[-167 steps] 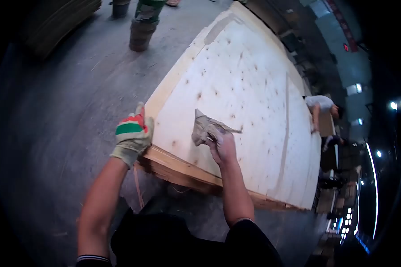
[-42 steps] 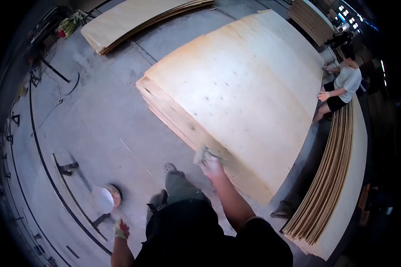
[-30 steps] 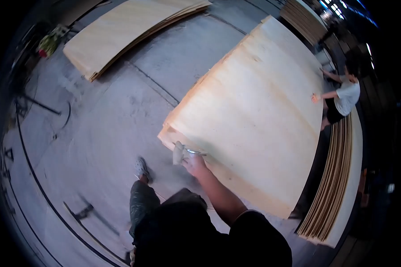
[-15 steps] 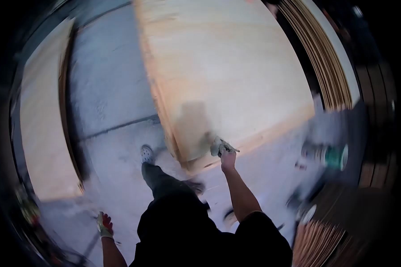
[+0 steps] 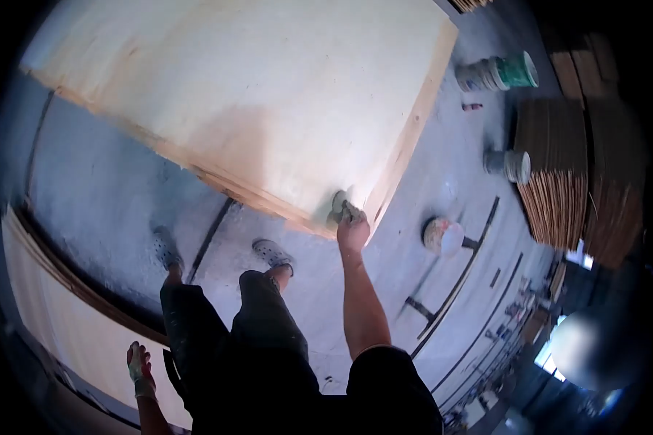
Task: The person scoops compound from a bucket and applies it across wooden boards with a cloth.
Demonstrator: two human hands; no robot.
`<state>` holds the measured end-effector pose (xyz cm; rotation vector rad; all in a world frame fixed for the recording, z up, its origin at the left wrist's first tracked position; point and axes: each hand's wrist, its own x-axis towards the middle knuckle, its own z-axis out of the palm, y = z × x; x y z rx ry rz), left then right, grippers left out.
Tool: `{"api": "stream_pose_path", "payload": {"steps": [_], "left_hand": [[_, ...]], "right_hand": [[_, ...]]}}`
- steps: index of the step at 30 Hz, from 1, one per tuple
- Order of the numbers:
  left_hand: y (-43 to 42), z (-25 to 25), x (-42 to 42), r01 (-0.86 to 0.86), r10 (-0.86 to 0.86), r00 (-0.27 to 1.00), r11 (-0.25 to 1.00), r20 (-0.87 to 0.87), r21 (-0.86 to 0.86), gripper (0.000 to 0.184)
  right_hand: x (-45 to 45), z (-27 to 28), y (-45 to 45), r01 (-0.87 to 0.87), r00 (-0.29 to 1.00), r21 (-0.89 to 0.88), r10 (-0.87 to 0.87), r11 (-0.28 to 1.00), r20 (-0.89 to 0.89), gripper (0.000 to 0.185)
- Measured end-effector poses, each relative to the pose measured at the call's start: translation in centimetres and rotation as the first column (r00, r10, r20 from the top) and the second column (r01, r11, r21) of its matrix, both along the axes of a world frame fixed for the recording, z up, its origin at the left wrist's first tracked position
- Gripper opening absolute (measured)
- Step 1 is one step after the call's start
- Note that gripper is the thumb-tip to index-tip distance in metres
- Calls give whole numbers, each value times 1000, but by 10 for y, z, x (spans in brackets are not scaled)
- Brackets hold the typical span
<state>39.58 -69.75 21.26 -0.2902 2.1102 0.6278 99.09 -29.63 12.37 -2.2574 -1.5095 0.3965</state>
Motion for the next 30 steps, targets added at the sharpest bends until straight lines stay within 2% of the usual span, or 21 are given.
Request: {"api": "stream_pose_path", "payload": {"steps": [2,3,4,6,8,9,11,12,13,15,16,17,19,20,22,23,24,25,27,28,30], "left_hand": [[12,-28,-85,21,-21,1000,999,12,-48,36],[21,-49,-131,18,-21,994,1000,103,22,28],[30,-76,-167,3,-3,999,1000,44,-8,28],[19,-147,-290,227,-294,936,924,192,307,36],[146,-122,-298,192,-212,977,851,-15,488,45],[212,-115,-321,440,-463,886,811,-36,385,50],[318,-134,-342,351,-440,898,680,-25,644,44],[371,-131,-339,479,-515,841,567,-166,670,41],[423,-131,-336,305,-463,884,481,-57,822,41],[542,-130,-312,337,-468,875,401,-125,852,43],[607,-126,-292,739,-549,643,261,-534,621,44],[669,-124,-278,969,-549,245,101,-799,227,45],[774,-144,-269,998,-512,57,56,-857,33,53],[813,-146,-258,998,-510,58,42,-858,43,53],[862,-157,-244,821,-621,-197,318,-758,-474,62],[875,-175,-233,633,-649,-287,423,-705,-648,70],[882,-185,-234,635,-658,-289,412,-695,-654,70],[885,-171,-224,603,-686,-275,422,-674,-676,69],[920,-147,-199,627,-730,-234,391,-642,-673,67],[927,-155,-201,629,-738,-237,379,-632,-679,67],[929,-166,-204,584,-689,-301,414,-660,-699,66]], "right_hand": [[-67,-5,-15,172,985,37,-172,984,7,24],[-104,-7,-7,161,987,56,-162,985,15,24],[-145,-7,8,150,988,76,-153,986,25,24],[-220,-24,32,90,985,-73,-78,993,155,19],[-304,-19,52,-66,990,43,60,997,129,16],[-322,-15,61,-63,990,49,56,997,130,16],[-353,-4,82,-79,991,-65,71,995,-112,27],[-361,4,90,-75,991,-59,69,995,-111,27],[-364,18,97,-30,973,47,40,998,-228,27],[-365,56,132,73,929,106,-30,992,-368,28],[-362,76,155,128,918,63,-95,990,-384,29],[-353,75,179,150,905,113,-90,982,-417,28],[-335,74,236,229,877,100,-161,968,-452,26],[-327,73,267,285,859,38,-238,958,-453,25],[-317,49,319,332,763,75,-222,940,-607,27],[-324,44,350,396,618,87,-195,914,-762,27],[-330,39,382,461,447,85,-149,883,-882,26],[-320,20,411,465,446,72,-163,883,-880,26],[-289,-23,464,311,824,53,-242,949,-512,24],[-284,-33,490,409,867,-128,-429,903,-255,21],[-310,-23,524,267,963,34,-267,963,24,18]]}}
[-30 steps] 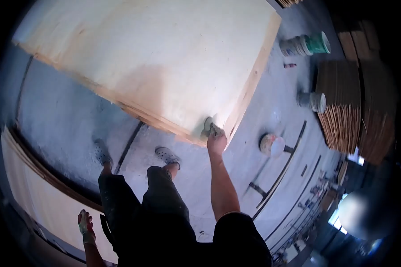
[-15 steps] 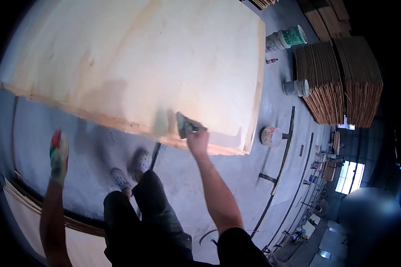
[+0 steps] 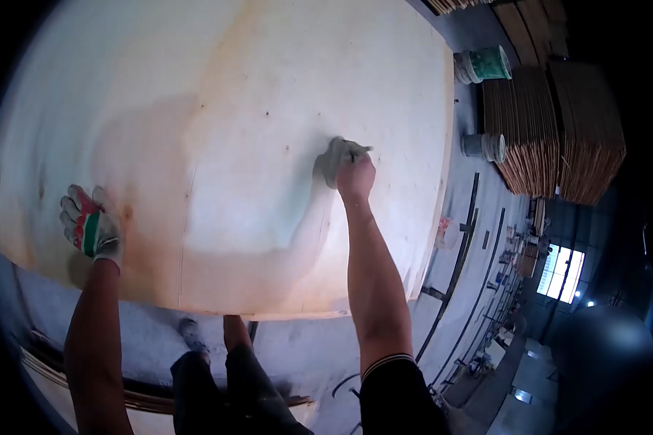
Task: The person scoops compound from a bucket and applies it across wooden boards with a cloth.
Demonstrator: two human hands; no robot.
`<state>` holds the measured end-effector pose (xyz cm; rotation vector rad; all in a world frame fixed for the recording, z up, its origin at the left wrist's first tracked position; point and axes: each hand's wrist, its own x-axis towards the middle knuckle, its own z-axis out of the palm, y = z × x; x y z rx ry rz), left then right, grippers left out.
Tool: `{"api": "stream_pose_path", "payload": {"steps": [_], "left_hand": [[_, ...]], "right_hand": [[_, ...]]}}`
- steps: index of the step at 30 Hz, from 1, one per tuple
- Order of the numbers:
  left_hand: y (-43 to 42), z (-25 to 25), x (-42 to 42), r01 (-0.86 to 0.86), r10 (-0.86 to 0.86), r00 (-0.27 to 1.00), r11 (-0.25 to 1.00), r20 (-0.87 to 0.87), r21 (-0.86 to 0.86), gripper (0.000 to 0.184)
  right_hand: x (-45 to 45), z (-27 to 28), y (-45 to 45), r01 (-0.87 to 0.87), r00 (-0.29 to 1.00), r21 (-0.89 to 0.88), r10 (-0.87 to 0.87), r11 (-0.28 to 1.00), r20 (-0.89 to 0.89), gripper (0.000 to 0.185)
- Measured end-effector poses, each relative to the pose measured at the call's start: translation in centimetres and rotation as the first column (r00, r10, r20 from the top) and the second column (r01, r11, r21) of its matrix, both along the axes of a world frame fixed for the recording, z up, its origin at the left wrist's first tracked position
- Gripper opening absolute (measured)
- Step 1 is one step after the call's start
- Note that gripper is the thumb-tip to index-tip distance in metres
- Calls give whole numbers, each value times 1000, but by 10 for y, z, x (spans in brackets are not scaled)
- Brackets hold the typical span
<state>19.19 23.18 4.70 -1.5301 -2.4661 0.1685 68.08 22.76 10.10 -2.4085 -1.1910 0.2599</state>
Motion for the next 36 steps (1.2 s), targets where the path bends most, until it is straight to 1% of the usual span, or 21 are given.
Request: {"api": "stream_pose_path", "payload": {"steps": [1,3,6,8,10,14,16,17,18,19,20,22,24,25,26,28,30,32,33,34,36], "left_hand": [[8,3,5,-10,11,999,1000,49,-10,67],[11,1,2,19,-20,997,1000,79,7,67],[7,4,1,39,-42,995,999,87,35,67],[2,8,-1,45,-48,996,998,73,40,67],[-5,11,-5,31,-39,993,997,111,70,65],[-13,14,-18,130,-135,985,990,107,56,66],[-15,3,-38,182,-182,983,983,-10,21,69],[-8,-13,-61,404,-413,910,902,31,153,71],[5,-18,-80,592,-625,780,755,36,282,74],[24,-9,-95,569,-591,802,800,88,188,74],[47,-7,-113,562,-581,811,805,65,192,74],[93,-17,-143,118,-151,969,978,197,173,71],[109,-15,-144,94,-123,986,967,111,239,69],[113,-11,-144,75,-100,988,976,118,205,70],[117,-7,-144,55,-78,989,984,126,171,70],[120,-4,-146,64,-80,991,988,111,139,69],[124,4,-149,72,-82,992,992,97,106,69],[127,13,-149,62,-64,986,998,156,17,66],[130,16,-147,43,-45,987,999,156,19,66],[132,18,-144,30,-34,988,999,151,31,66],[137,16,-148,-3,-4,989,999,146,45,66]], "right_hand": [[0,7,-4,15,1000,-6,-15,1000,7,18],[2,26,-27,-321,947,-125,313,939,-75,16],[7,8,-123,-437,899,-224,430,871,-81,32],[-31,18,-195,-463,886,-182,453,867,-98,42],[-71,21,-267,-476,879,-89,472,875,-68,44],[-196,11,-348,-168,985,-106,172,980,28,39],[-247,17,-321,-116,988,-221,90,968,-124,36],[-260,24,-302,-132,985,-203,105,970,-138,36],[-270,33,-280,-133,953,-109,97,985,-288,33],[-277,43,-254,-120,896,-17,101,993,-433,31],[-276,60,-221,-81,883,11,77,997,-463,27],[-265,103,-136,19,805,115,53,993,-591,27],[-254,116,-48,80,756,272,120,959,-644,27],[-236,108,-10,-54,824,295,209,954,-527,31],[-235,105,42,145,642,397,219,906,-735,32],[-228,80,117,335,261,463,392,821,-882,30],[-213,32,184,275,251,392,328,878,-911,28],[-212,11,248,211,251,317,262,925,-932,26],[-215,6,277,-8,788,180,117,984,-605,23],[-220,6,298,-95,995,-59,96,994,10,21],[-227,6,322,-226,972,-64,229,972,47,20]]}}
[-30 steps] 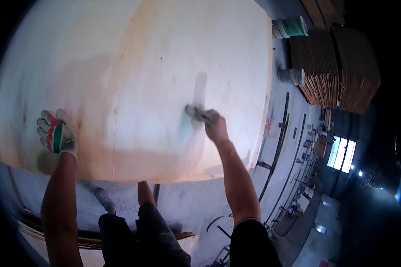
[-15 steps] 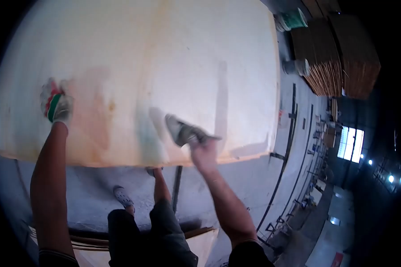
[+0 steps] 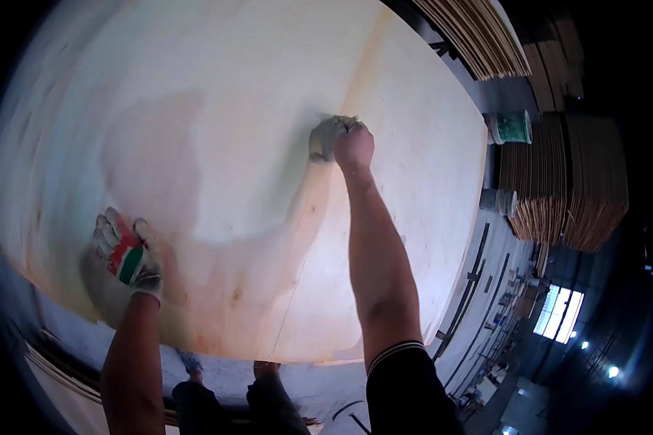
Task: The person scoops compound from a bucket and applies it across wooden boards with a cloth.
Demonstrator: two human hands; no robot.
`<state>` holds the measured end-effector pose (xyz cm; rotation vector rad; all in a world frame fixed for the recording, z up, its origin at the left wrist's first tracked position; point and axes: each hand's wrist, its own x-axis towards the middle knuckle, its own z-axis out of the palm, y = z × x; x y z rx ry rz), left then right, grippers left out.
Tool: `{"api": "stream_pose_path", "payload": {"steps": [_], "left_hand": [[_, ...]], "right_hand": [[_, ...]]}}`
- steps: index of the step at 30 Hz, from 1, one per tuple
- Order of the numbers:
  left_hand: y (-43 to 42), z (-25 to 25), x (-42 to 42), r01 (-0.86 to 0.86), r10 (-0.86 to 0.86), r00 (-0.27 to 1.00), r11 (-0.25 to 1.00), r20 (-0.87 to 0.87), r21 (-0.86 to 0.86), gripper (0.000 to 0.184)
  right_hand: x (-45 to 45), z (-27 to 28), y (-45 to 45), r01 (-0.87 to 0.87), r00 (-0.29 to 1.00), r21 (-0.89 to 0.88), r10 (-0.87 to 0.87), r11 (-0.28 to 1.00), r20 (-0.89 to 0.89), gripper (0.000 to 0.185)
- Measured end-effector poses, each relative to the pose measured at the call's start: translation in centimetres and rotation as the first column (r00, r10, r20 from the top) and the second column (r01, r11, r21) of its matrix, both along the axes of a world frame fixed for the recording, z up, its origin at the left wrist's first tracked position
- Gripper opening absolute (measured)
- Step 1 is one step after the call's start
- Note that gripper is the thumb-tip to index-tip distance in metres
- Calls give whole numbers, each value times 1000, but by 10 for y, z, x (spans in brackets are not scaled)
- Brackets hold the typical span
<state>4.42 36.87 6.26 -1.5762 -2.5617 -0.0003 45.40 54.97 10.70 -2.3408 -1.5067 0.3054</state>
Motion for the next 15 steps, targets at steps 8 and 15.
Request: {"api": "stream_pose_path", "payload": {"steps": [8,15], "left_hand": [[-10,-4,-11,82,-83,996,995,15,60,67],[-42,-3,-15,85,-84,996,995,-22,46,70]], "right_hand": [[-19,3,-220,-497,866,-162,498,852,-41,29],[-184,-2,-502,-410,908,-43,403,911,-116,46]]}}
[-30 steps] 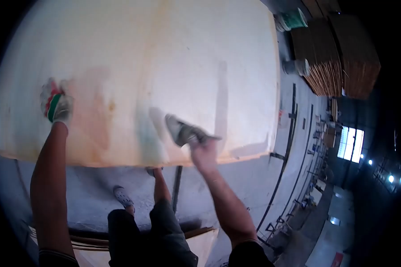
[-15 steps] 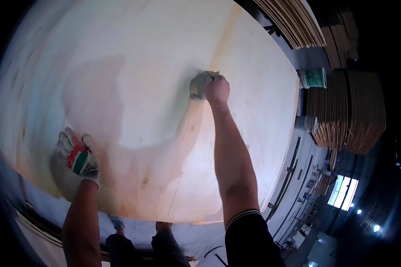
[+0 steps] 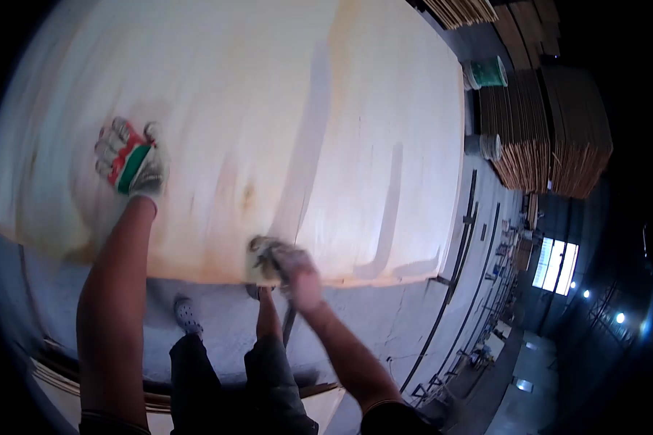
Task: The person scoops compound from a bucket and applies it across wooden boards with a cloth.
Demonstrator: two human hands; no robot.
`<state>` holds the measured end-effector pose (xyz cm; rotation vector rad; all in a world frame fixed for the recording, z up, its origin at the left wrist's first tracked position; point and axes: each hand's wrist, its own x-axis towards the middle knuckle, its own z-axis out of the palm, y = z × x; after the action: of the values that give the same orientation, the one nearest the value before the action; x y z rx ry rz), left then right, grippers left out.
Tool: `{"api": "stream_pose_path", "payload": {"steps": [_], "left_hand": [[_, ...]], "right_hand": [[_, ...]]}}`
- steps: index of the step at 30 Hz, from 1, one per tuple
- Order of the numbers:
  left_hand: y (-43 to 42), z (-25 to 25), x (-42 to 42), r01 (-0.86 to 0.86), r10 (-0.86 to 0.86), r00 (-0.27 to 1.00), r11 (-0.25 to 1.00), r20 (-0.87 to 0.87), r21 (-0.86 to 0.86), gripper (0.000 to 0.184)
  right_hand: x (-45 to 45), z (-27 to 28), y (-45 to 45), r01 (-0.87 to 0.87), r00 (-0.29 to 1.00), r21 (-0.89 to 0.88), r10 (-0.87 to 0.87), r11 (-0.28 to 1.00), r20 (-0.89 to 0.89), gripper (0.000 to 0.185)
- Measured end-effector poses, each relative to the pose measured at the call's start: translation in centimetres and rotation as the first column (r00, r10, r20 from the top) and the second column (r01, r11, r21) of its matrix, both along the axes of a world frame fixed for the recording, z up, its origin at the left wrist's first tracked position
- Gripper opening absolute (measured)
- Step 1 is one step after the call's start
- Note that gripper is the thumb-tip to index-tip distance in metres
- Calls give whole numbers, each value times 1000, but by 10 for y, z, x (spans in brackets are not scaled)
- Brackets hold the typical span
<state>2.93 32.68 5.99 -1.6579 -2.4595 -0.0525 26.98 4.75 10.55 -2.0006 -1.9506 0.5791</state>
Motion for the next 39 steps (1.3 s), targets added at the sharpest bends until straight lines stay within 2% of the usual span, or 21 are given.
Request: {"api": "stream_pose_path", "payload": {"steps": [2,4,7,8,10,11,12,13,14,16,17,19,22,25,29,31,34,35,37,38,39], "left_hand": [[-20,-6,-25,116,-116,993,993,31,15,70],[-25,-18,-58,331,-334,939,943,82,45,69],[-55,-28,-106,233,-248,967,954,63,187,65],[-55,-22,-106,237,-253,965,953,64,191,65],[-53,-7,-105,227,-229,973,971,10,80,65],[-54,-1,-102,229,-230,973,971,7,73,65],[-53,5,-99,237,-238,971,971,5,37,65],[-52,7,-96,245,-245,969,969,3,2,65],[-52,5,-94,246,-246,969,969,0,-5,65],[-51,-3,-91,261,-261,965,965,-5,-26,65],[-49,-7,-92,262,-262,965,965,-7,-33,65],[-44,-13,-94,268,-269,963,962,7,54,65],[-37,-2,-99,217,-217,976,976,-18,-18,66],[-36,-4,-101,213,-215,976,976,-44,-51,68],[-39,-18,-109,251,-251,967,968,-49,-5,69],[-40,-14,-108,203,-203,979,979,-17,23,70],[-52,-8,-116,226,-225,974,973,-25,53,67],[-58,-4,-137,220,-218,975,974,-42,57,67],[-58,0,-188,567,-566,824,822,36,-58,67],[-49,-1,-220,748,-758,649,651,69,128,68],[-34,0,-248,745,-753,655,656,53,121,68]], "right_hand": [[-55,-6,-16,70,997,20,-71,997,27,49],[-58,1,-7,220,973,-161,-228,962,-35,42],[-19,34,36,538,810,-8,-520,843,-271,22],[6,34,47,590,779,86,-539,803,-319,27],[38,68,87,680,673,0,-625,733,-395,34],[62,52,100,690,468,-72,-520,721,-715,34],[65,65,122,685,231,-224,-498,693,-836,33],[80,52,135,684,167,-303,-547,664,-821,33],[100,22,146,754,242,-316,-691,576,-681,28],[126,-7,181,749,660,-14,-748,662,-78,21],[113,6,208,717,692,74,-720,693,49,18],[110,8,227,449,889,80,-454,890,61,19],[115,2,188,215,968,-58,-205,975,142,20],[81,6,88,92,992,-33,-89,995,92,23],[-19,15,-31,273,962,25,-273,962,26,59],[-84,-2,-40,469,874,118,-479,875,85,42],[-169,-10,-13,447,889,130,-456,885,50,45],[-183,-7,-1,410,912,-7,-410,912,-26,41],[-204,-11,-7,403,896,-179,-427,897,-124,38],[-207,8,-6,451,856,-126,-468,884,-221,34],[-200,33,-6,501,807,-80,-498,862,-317,31]]}}
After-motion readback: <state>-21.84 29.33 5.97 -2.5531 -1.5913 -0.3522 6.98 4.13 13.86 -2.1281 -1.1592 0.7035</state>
